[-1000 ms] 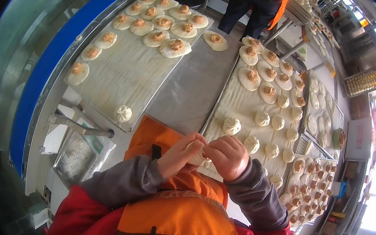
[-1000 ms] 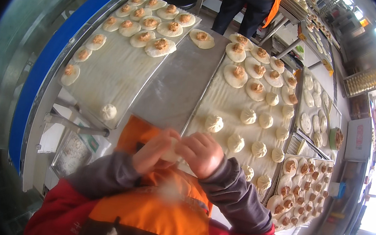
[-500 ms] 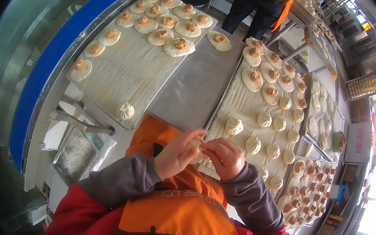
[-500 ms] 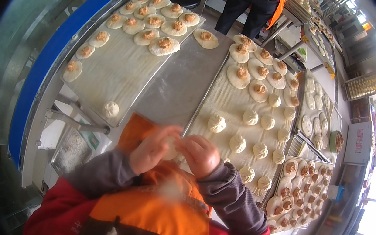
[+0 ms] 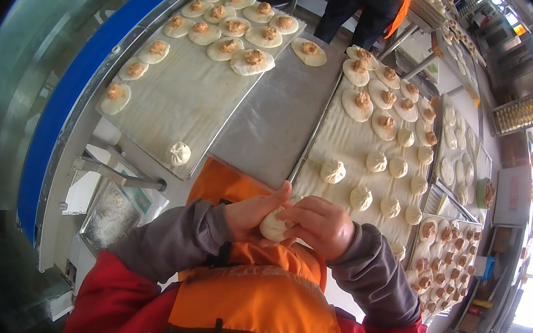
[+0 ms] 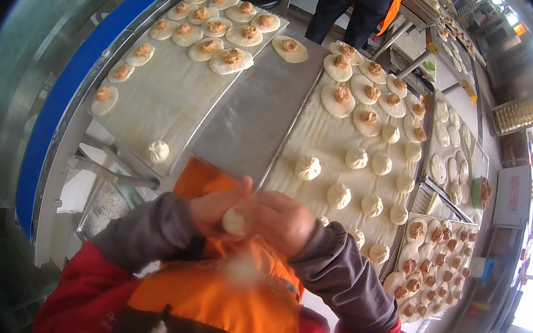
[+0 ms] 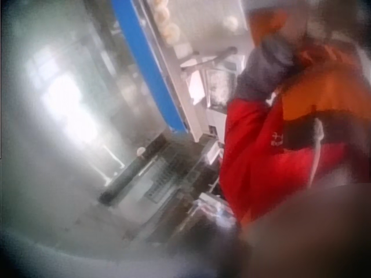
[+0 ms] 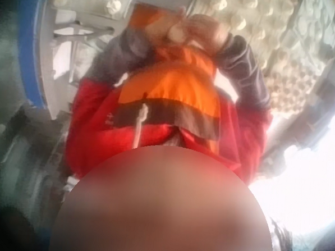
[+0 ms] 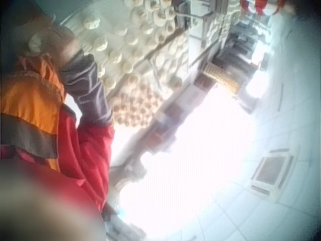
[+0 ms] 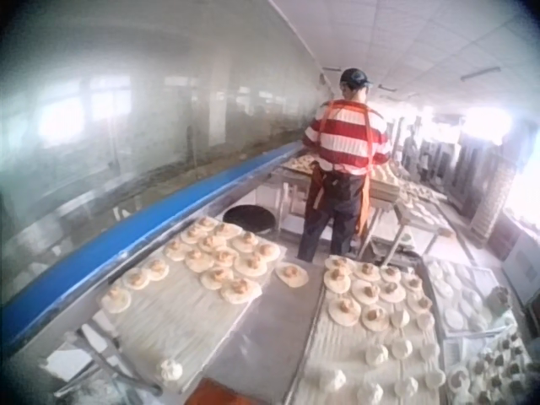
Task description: The person assembles buns by picking up dough discs from a conveyor belt, placing filling on them, and folding the dough to enclose the filling. The finished buns are placed on trays alongside other completed units.
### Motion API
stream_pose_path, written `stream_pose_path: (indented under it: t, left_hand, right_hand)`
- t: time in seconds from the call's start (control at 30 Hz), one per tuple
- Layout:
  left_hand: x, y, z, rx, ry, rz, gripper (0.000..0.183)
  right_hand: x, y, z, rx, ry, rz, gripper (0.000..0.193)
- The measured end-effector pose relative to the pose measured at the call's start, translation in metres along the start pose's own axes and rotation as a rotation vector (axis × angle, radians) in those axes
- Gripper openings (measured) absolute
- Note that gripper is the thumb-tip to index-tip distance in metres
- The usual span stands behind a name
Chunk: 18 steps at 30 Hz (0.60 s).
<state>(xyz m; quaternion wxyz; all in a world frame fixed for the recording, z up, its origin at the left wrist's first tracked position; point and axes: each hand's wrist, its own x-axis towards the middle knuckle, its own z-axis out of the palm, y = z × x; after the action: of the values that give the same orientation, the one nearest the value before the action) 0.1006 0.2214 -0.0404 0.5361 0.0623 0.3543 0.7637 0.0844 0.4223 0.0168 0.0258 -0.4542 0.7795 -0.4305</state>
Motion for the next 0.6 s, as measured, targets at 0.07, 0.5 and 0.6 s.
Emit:
stream_pose_path:
  t: [0.07,0.5,0.6]
  left_hand:
    - [0.004,-0.002,0.0,-0.089,-0.081,-0.037,0.079]
    - [0.02,-0.008,0.041,0.067,0.541,0.558,0.06]
    - [0.021,-0.007,0.034,0.068,0.549,0.547,0.06]
  right_hand:
    - [0.0,-0.001,-0.004,-0.117,-0.05,-0.092,0.024]
    - [0.007,-0.003,-0.011,-0.348,0.067,0.017,0.028]
    - [0.009,-0.005,-0.014,-0.355,0.049,0.0,0.024]
